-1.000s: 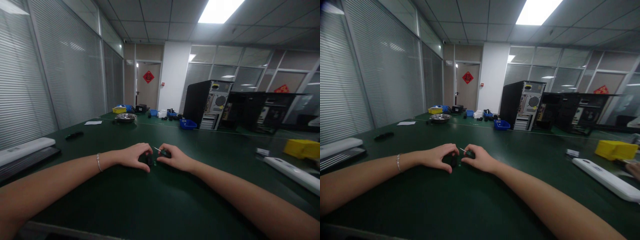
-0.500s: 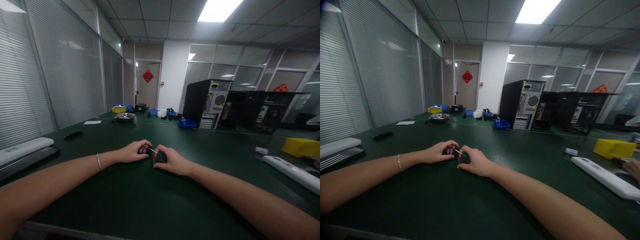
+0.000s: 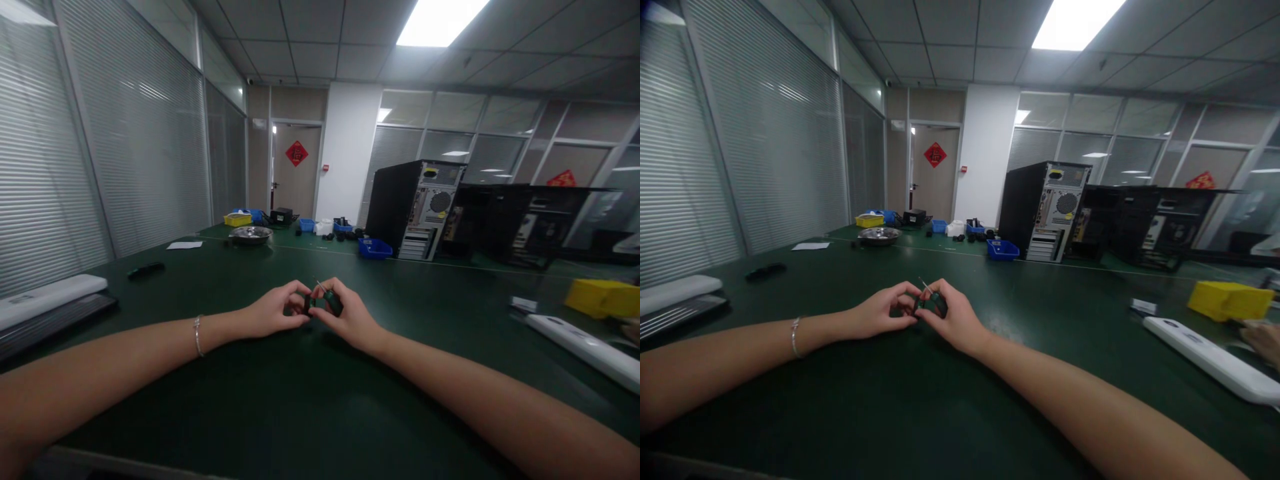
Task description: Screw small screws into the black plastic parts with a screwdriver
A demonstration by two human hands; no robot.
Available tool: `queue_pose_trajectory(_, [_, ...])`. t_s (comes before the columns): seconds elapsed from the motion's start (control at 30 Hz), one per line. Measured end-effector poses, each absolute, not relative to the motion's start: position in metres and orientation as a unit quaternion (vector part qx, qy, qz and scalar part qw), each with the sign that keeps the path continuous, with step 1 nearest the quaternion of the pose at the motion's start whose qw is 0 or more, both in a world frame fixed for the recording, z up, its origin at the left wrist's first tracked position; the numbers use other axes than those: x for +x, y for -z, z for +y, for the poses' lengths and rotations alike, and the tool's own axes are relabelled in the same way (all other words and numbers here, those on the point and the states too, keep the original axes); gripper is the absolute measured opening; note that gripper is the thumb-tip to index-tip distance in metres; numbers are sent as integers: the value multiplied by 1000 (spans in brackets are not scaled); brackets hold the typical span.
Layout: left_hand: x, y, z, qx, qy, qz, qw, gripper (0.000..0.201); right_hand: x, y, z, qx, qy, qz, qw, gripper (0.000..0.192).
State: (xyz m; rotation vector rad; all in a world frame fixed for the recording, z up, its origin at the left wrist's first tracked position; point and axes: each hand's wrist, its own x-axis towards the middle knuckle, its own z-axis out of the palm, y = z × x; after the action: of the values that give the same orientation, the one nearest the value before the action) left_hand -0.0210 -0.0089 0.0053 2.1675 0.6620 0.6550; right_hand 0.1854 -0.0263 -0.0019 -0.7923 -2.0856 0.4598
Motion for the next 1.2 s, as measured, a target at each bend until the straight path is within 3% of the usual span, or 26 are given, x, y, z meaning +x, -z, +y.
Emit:
queue_pose_trajectory(0.33, [-16, -5, -8, 743, -293, 226, 557, 45, 188, -4, -29, -317, -117, -850, 403, 21])
queue_pose_trajectory(0.6, [-8, -1, -9, 673, -325, 249, 616, 25, 184, -5, -33, -300, -71, -873, 378, 19])
queue_pose_trajectory(0.87, [-34, 2, 45, 659, -467, 303, 505, 26, 189, -7, -31, -279, -54, -874, 395, 14])
queue_pose_trajectory(1.0, [-92, -1, 96, 532, -604, 441, 396, 22, 194, -3, -26, -268, -63, -889, 366, 22])
queue_pose_trajectory(1.2, [-178, -11, 115, 401, -686, 528, 298, 16, 196, 1, -23, -266, -79, -898, 341, 25])
